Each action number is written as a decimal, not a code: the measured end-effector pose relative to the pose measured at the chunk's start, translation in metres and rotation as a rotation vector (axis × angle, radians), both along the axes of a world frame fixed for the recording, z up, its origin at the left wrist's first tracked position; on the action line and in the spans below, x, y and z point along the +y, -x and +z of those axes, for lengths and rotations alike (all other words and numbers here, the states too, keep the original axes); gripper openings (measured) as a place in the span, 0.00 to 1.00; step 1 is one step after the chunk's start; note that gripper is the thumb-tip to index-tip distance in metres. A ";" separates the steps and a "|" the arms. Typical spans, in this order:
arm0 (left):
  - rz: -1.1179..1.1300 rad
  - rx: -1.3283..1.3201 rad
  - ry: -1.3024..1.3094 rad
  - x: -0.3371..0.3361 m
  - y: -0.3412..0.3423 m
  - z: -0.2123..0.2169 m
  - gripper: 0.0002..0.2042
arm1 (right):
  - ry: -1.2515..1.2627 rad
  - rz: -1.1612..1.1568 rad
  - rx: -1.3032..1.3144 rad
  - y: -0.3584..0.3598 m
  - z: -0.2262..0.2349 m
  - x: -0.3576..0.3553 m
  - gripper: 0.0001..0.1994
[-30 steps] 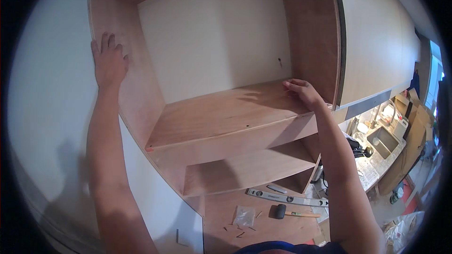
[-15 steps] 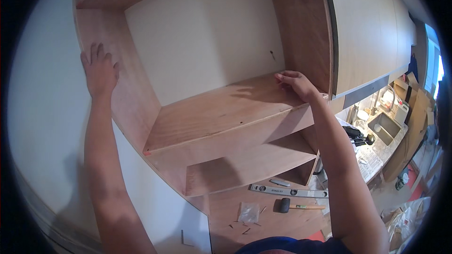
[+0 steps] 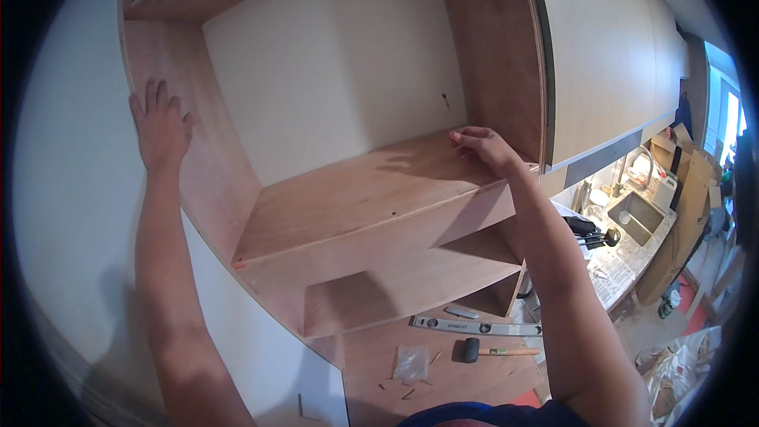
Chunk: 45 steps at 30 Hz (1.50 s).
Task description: The person measures a piece of plywood with a tape measure and then carries it to a partially assembled wooden cabinet. They insert the plywood into the cabinet as a shelf and use a rubber mallet to tap it into place, ensuring a snug fit.
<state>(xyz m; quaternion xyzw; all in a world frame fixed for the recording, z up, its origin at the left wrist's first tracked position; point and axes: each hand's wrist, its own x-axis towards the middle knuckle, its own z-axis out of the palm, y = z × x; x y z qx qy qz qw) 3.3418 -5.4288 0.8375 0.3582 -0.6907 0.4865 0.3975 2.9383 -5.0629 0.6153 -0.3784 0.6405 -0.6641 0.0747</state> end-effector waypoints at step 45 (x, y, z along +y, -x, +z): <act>-0.095 0.032 0.020 -0.033 -0.004 0.001 0.17 | -0.061 -0.807 1.418 -0.100 0.528 -0.074 0.42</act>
